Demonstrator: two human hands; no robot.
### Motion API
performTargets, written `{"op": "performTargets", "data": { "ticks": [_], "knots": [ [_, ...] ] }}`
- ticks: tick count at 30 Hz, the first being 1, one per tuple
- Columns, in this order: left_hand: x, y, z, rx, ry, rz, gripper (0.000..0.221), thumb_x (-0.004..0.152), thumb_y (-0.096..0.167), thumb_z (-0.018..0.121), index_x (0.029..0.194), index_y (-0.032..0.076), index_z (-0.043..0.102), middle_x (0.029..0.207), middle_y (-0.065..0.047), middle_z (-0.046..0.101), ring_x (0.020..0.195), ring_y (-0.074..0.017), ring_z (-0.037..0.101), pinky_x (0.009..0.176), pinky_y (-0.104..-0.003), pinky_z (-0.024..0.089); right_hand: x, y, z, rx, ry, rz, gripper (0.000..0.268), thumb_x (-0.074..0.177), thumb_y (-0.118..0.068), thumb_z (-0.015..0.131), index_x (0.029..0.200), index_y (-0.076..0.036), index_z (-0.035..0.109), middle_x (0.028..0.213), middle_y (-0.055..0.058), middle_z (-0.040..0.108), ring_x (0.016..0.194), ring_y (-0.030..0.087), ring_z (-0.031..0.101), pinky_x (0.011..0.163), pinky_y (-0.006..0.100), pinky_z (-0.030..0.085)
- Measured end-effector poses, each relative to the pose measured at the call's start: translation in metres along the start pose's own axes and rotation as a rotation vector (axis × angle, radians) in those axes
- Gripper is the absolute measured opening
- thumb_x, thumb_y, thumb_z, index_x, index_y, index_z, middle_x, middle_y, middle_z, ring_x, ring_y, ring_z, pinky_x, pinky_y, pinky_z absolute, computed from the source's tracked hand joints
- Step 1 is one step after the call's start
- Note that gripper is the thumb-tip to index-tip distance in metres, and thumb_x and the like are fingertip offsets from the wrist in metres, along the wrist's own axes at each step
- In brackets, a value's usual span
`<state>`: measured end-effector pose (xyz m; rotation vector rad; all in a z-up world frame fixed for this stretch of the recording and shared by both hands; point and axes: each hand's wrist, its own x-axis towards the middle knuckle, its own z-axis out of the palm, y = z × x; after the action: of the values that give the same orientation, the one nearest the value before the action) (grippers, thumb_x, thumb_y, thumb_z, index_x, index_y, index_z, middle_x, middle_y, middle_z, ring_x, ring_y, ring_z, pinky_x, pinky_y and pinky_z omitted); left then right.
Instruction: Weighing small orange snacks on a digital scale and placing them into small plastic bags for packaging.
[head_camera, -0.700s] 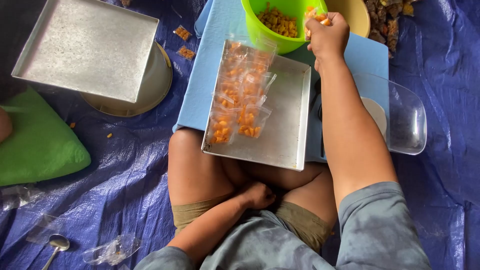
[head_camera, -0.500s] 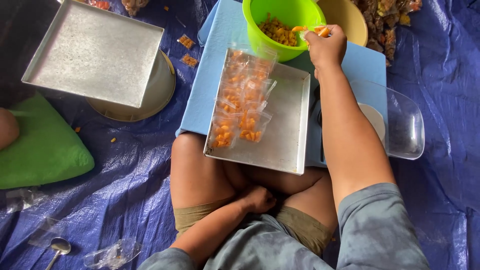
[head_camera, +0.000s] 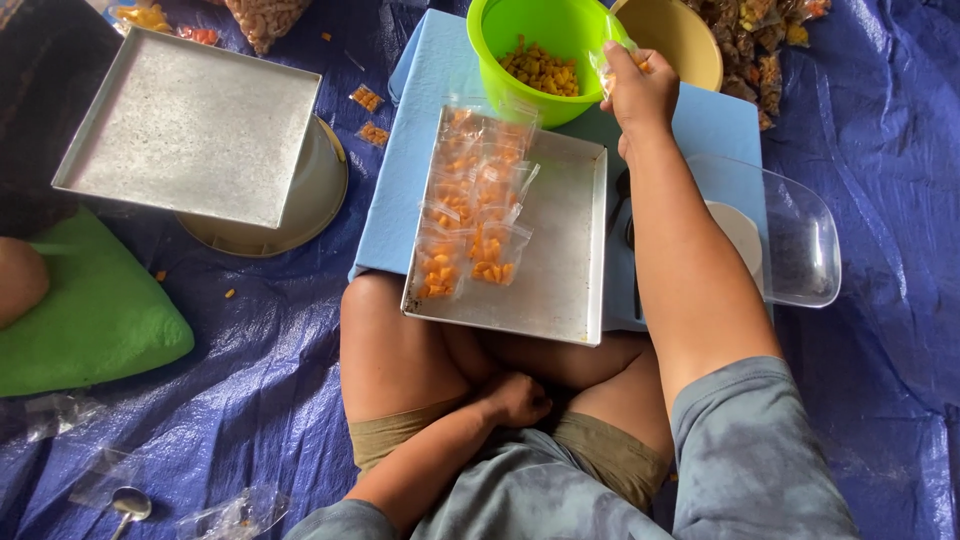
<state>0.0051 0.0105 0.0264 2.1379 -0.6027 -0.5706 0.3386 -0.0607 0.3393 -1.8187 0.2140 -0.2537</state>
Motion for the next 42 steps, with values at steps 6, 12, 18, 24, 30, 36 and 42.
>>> {"op": "performTargets", "data": {
  "ticks": [6,12,18,24,30,36,42],
  "knots": [
    [-0.002,-0.001,-0.005,-0.009,-0.021,0.021,0.032,0.086,0.037,0.064,0.088,0.009,0.077,0.086,-0.010,0.075,0.061,-0.0336,0.061,0.060,-0.043,0.054,0.011,0.019,-0.031,0.059,0.010,-0.334,0.015,0.091,-0.018,0.081,0.099,-0.012,0.070,0.088,-0.003,0.068,0.075,0.006,0.061,0.069,0.020,0.054],
    [-0.006,0.004,-0.011,-0.007,-0.032,0.000,0.032,0.087,0.038,0.063,0.089,0.009,0.077,0.083,-0.011,0.075,0.060,-0.0331,0.060,0.058,-0.042,0.053,-0.001,0.017,-0.099,0.106,-0.027,-0.166,0.018,0.100,-0.024,0.073,0.102,-0.007,0.068,0.086,0.001,0.074,0.064,0.004,0.061,0.056,0.016,0.050],
    [-0.006,-0.003,-0.007,-0.005,0.055,0.113,0.033,0.088,0.036,0.065,0.081,0.005,0.075,0.078,-0.014,0.073,0.058,-0.0368,0.059,0.056,-0.044,0.052,-0.024,0.039,-0.182,-0.176,-0.040,-0.180,0.020,0.109,-0.028,0.064,0.105,-0.009,0.070,0.092,-0.002,0.072,0.079,0.005,0.064,0.073,0.017,0.056],
    [0.001,-0.007,-0.002,0.032,-0.004,-0.078,0.044,0.086,0.052,0.059,0.078,0.011,0.073,0.074,-0.015,0.071,0.080,-0.0417,0.071,0.064,-0.048,0.055,-0.044,0.078,-0.231,-0.376,0.042,0.003,0.016,0.098,-0.030,0.076,0.090,-0.016,0.074,0.070,0.010,0.069,0.059,0.013,0.072,0.053,0.024,0.062],
    [-0.001,-0.012,-0.002,0.106,0.006,-0.112,0.045,0.087,0.058,0.057,0.079,0.017,0.074,0.074,-0.010,0.073,0.080,-0.0351,0.073,0.064,-0.043,0.057,-0.044,0.114,-0.265,-0.747,0.026,0.105,0.025,0.085,-0.029,0.073,0.107,-0.017,0.077,0.076,0.004,0.073,0.063,0.018,0.073,0.062,0.029,0.058],
    [-0.006,-0.008,-0.006,0.151,0.087,0.001,0.034,0.090,0.041,0.064,0.081,0.010,0.076,0.080,-0.012,0.075,0.061,-0.0389,0.063,0.056,-0.046,0.053,-0.059,0.082,-0.297,-1.158,0.318,-0.228,0.025,0.107,-0.038,0.070,0.106,-0.016,0.081,0.091,0.015,0.078,0.074,0.039,0.071,0.063,0.051,0.056],
    [-0.007,-0.006,-0.008,0.174,0.049,-0.020,0.037,0.092,0.043,0.062,0.080,0.010,0.076,0.080,-0.012,0.075,0.060,-0.0385,0.062,0.057,-0.046,0.053,-0.086,0.007,-0.318,-0.863,0.771,-1.171,0.013,0.102,0.010,0.076,0.101,-0.002,0.070,0.120,0.006,0.066,0.092,0.018,0.071,0.047,0.023,0.053]
  ]
}}
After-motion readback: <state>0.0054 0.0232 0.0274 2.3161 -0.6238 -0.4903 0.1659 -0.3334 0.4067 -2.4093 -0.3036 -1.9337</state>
